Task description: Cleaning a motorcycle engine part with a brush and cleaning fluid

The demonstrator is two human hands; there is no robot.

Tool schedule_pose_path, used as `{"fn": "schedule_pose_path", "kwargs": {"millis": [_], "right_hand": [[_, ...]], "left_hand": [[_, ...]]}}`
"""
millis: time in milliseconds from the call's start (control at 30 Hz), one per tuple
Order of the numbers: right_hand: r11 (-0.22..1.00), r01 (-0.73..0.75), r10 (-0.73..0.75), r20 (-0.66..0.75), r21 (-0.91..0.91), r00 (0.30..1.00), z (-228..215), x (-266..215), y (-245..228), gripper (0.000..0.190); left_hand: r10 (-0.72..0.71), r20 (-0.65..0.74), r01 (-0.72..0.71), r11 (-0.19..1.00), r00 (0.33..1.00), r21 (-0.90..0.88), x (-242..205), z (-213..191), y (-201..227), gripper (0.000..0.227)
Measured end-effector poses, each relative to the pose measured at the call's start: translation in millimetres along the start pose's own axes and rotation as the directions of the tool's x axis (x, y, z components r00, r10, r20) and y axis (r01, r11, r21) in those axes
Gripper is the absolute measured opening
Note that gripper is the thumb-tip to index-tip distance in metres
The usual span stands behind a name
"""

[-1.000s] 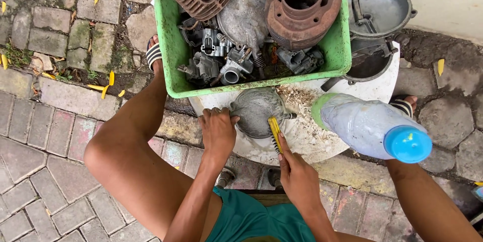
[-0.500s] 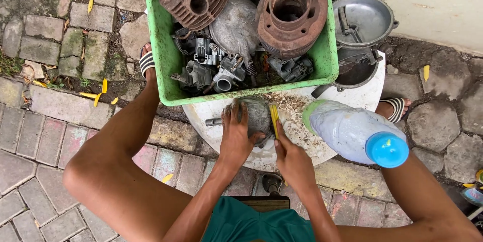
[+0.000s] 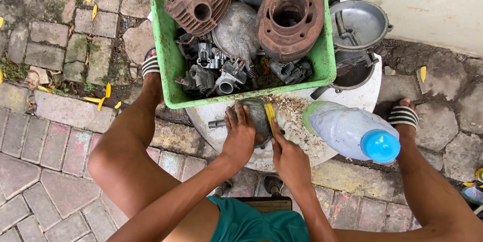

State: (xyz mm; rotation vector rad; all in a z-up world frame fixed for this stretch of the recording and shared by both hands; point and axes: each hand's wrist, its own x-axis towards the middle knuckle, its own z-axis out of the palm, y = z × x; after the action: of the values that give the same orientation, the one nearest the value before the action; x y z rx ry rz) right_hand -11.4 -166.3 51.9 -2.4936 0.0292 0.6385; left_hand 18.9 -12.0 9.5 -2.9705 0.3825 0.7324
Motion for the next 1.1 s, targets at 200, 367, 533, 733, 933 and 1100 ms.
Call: {"fn": "schedule_pose_path", "kwargs": {"millis": [200,367,533,733,933,1100], "right_hand": [[0.995,-0.101,0.100,0.083,0.009,0.992,12,-44,9,0.057],[0.993,-0.120,0.118,0.087,0.021,0.989,2,-2,-10,0.056],[0.993,-0.114,0.109,0.128,0.035,0.986,-11,-21,-3,0.058],[0.991,-0.130,0.114,0.273,0.042,0.955,-28,-2,3,0.055],[0.990,-0.079,0.055,0.203,0.117,0.978,-37,4,0,0.047],[0.990,-0.127,0.096,0.353,0.068,0.931,-53,1,-3,0.050]], "left_hand": [[0.075,0.105,-0.079,0.996,0.992,0.038,-9,-11,-11,0.104],[-0.061,0.092,0.055,0.996,0.994,0.076,-8,6,7,0.108],[-0.234,0.110,0.215,0.963,0.966,0.162,-14,6,17,0.085],[-0.234,0.092,0.206,0.947,0.968,0.246,-8,3,16,0.080],[-0.231,0.110,0.215,0.966,0.967,0.141,-13,-11,10,0.086],[-0.263,0.114,0.256,0.964,0.958,0.069,-10,2,11,0.112]]}}
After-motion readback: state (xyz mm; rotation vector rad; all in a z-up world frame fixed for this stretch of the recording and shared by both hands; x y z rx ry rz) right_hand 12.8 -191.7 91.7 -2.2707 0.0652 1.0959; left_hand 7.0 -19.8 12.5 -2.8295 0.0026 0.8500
